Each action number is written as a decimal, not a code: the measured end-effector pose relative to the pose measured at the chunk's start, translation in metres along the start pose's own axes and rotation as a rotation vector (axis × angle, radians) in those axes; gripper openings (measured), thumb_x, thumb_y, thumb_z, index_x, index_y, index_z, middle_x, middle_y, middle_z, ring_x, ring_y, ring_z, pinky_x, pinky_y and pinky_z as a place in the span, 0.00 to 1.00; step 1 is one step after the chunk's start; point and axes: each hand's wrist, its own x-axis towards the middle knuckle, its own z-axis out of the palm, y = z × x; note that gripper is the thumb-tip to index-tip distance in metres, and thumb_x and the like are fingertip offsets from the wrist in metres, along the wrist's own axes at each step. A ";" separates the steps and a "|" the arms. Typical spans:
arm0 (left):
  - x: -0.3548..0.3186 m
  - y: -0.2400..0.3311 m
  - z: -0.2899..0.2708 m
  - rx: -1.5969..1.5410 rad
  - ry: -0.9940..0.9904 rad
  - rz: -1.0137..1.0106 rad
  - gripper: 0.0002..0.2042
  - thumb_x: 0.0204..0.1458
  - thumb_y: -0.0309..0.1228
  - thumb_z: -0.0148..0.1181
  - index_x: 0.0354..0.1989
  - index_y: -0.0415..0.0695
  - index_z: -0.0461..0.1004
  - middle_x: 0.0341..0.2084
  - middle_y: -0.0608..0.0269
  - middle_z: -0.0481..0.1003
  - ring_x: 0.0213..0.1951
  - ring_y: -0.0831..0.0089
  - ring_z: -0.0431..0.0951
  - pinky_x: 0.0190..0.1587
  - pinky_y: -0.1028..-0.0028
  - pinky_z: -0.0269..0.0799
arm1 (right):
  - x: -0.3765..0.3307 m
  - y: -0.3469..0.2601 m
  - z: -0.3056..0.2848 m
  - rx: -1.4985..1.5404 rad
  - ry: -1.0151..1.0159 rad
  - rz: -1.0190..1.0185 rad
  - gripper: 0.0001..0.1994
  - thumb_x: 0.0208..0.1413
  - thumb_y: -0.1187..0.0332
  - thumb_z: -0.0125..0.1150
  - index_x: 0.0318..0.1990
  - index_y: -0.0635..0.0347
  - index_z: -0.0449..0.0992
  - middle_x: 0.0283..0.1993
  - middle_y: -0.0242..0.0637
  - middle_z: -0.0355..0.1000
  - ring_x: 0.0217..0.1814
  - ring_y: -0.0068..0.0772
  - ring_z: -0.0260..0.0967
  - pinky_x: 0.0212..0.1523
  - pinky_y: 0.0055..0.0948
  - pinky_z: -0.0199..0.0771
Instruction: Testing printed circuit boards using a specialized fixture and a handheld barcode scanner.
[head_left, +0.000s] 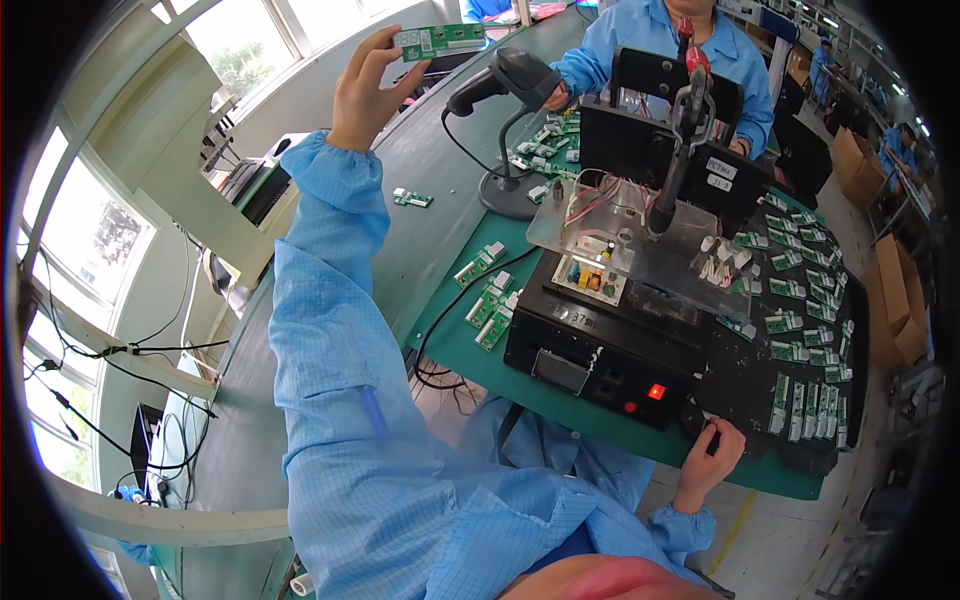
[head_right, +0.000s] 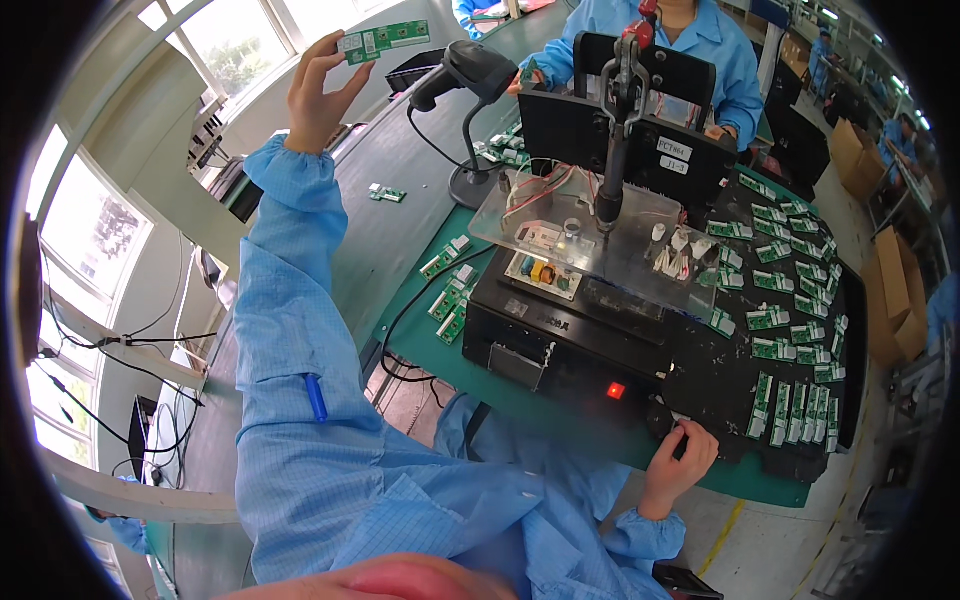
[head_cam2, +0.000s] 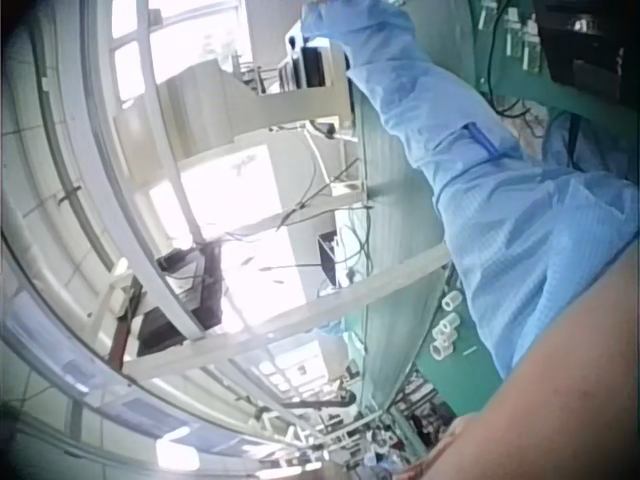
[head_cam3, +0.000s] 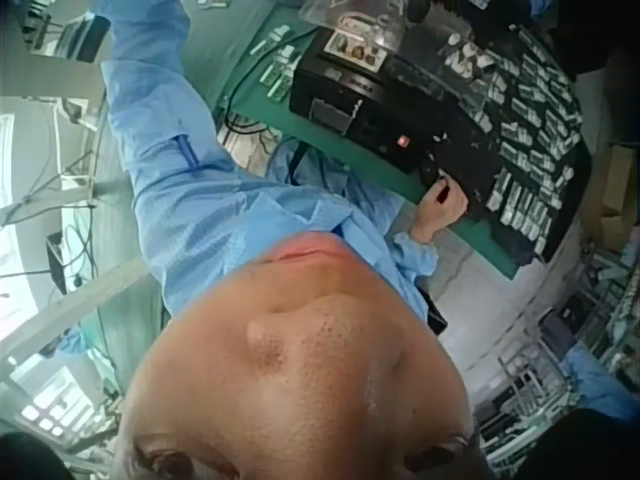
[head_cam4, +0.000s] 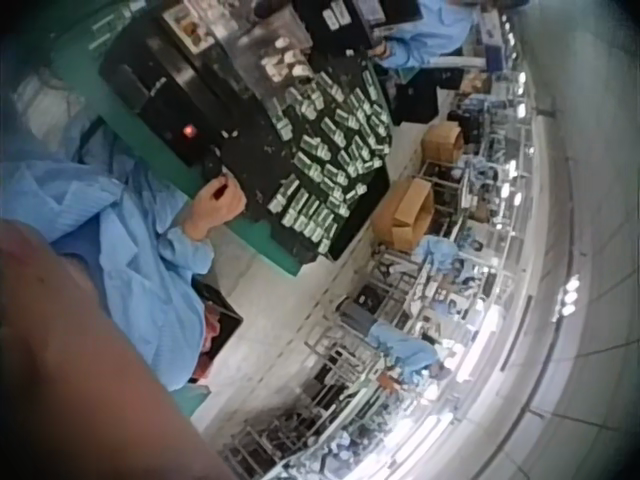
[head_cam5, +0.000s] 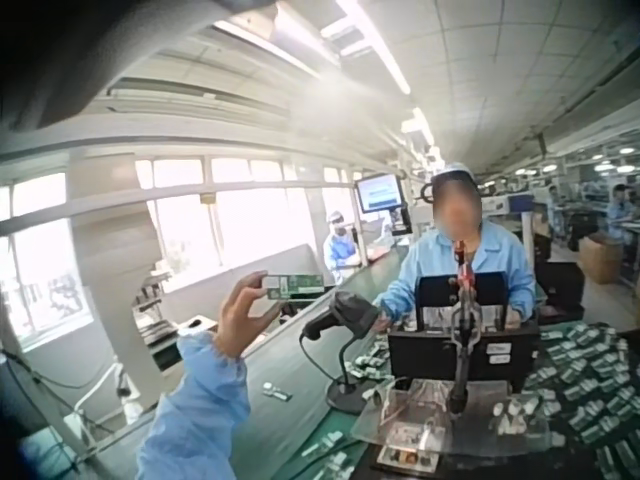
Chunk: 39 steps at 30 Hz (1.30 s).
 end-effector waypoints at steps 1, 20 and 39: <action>0.001 0.002 -0.001 0.003 0.004 -0.004 0.18 0.42 0.30 0.75 0.35 0.42 0.69 0.49 0.56 0.75 0.44 0.62 0.81 0.43 0.71 0.81 | 0.000 0.000 0.000 0.002 0.002 -0.001 0.04 0.54 0.78 0.57 0.36 0.64 0.76 0.39 0.41 0.75 0.43 0.44 0.69 0.47 0.38 0.67; -0.002 0.012 -0.008 -0.102 0.019 -0.052 0.18 0.42 0.29 0.75 0.38 0.44 0.72 0.50 0.58 0.76 0.45 0.61 0.80 0.46 0.70 0.79 | 0.001 -0.002 0.000 -0.011 0.005 -0.008 0.04 0.54 0.77 0.58 0.36 0.63 0.76 0.38 0.41 0.74 0.43 0.45 0.69 0.46 0.38 0.67; -0.189 0.058 -0.035 -0.137 -0.415 -0.651 0.17 0.45 0.29 0.71 0.41 0.41 0.71 0.48 0.56 0.75 0.45 0.61 0.79 0.47 0.68 0.77 | -0.001 0.001 0.004 -0.049 0.047 0.005 0.05 0.48 0.77 0.62 0.33 0.59 0.77 0.36 0.35 0.76 0.41 0.41 0.70 0.46 0.36 0.68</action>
